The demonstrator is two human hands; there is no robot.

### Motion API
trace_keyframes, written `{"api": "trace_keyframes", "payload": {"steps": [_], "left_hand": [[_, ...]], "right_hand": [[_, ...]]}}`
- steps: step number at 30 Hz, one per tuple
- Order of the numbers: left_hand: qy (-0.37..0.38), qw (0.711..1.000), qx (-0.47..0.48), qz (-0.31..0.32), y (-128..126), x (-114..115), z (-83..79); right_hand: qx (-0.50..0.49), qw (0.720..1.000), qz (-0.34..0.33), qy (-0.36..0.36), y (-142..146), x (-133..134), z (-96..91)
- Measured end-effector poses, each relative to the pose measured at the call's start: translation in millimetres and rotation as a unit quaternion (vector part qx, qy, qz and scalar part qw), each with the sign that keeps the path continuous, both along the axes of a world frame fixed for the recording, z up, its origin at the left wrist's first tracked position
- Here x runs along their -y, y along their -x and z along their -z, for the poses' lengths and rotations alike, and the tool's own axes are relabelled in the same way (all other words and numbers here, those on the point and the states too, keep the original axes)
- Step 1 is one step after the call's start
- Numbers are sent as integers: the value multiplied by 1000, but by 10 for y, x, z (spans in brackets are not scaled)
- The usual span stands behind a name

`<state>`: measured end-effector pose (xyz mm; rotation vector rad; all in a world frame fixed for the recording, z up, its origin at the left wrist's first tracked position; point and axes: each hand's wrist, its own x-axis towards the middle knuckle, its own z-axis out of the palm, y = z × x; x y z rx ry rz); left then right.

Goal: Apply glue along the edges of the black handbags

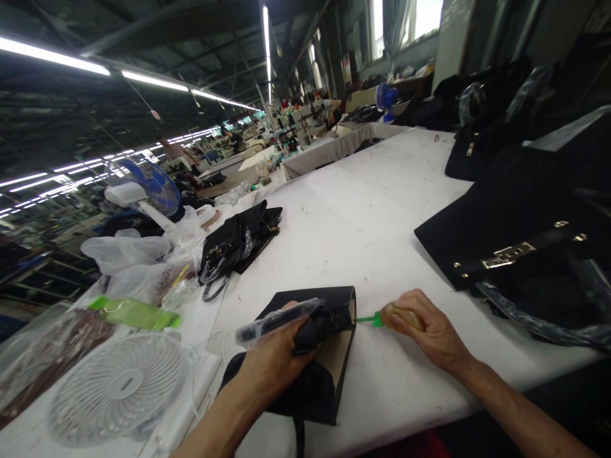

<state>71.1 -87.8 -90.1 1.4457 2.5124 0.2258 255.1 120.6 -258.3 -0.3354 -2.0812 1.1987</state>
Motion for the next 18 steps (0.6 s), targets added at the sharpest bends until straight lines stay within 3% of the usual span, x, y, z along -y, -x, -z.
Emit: {"api": "trace_keyframes", "payload": {"steps": [8,18], "left_hand": [[-5,999,-25,-43,-113,304,172],[-86,995,-49,-26,-265,746,606]], "right_hand": [[-13,1000,26,-7,59,-1,1],[-29,998,35,-31,96,-1,-21]]}}
